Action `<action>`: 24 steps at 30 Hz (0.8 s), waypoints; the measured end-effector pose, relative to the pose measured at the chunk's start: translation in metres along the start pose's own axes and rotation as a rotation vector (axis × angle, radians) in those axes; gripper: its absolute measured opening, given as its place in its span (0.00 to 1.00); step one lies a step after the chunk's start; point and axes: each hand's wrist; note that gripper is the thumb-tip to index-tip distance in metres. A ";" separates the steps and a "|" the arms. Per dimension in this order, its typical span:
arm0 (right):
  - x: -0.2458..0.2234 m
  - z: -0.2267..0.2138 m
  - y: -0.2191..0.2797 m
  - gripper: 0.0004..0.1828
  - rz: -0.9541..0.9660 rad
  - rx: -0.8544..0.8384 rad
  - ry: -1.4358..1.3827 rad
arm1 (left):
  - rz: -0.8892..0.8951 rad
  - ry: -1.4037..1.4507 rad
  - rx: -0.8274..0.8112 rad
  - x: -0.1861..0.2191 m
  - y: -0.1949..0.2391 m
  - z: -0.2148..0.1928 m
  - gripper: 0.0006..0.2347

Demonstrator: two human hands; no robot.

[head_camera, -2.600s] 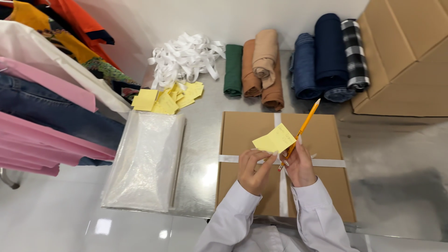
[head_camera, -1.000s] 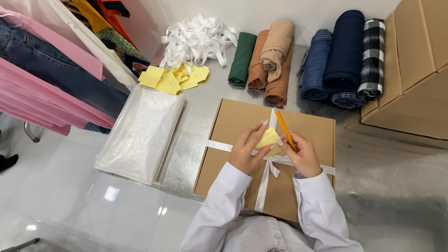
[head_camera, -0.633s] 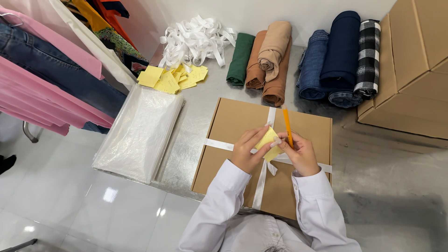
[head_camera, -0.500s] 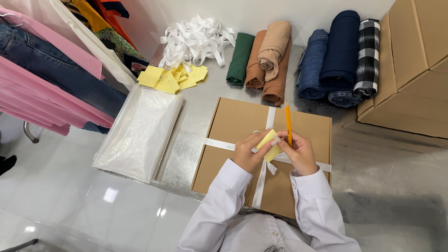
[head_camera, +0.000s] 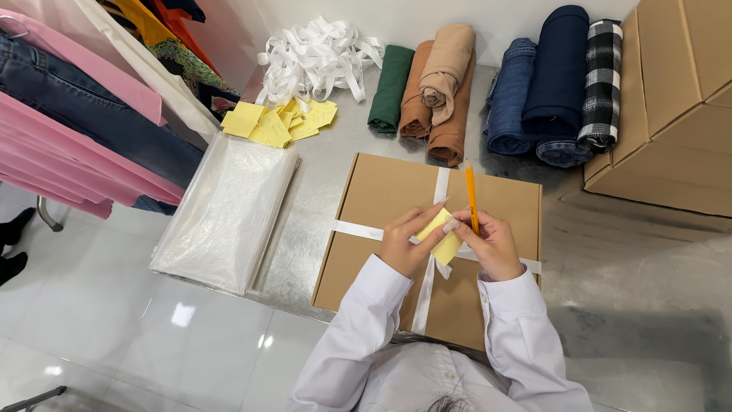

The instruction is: The person picks up a yellow sticky note and a pencil, writes on the note, and then places it on a cardboard box tied with a white ribbon. The person then moves the box to a nearby surface.

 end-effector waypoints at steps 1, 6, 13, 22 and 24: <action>0.000 0.000 0.000 0.06 0.001 -0.001 0.000 | -0.001 0.000 0.001 -0.001 0.001 0.001 0.15; -0.011 0.005 0.000 0.08 -0.012 -0.010 -0.020 | -0.017 0.049 0.003 -0.020 0.006 0.008 0.13; 0.001 -0.001 0.001 0.08 -0.029 -0.017 -0.012 | 0.100 -0.071 0.008 0.000 -0.001 0.004 0.15; 0.002 -0.003 0.002 0.08 -0.065 -0.020 -0.020 | 0.137 -0.142 0.020 -0.004 0.000 0.008 0.15; 0.004 -0.005 0.002 0.07 -0.092 -0.042 -0.010 | 0.094 -0.080 -0.010 -0.008 0.001 0.009 0.14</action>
Point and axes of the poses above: each hand's wrist, its own y-axis away from the middle knuckle, its own z-axis out of the palm, x = y × z, and after that the axes turned 11 degrees about -x, right-handed
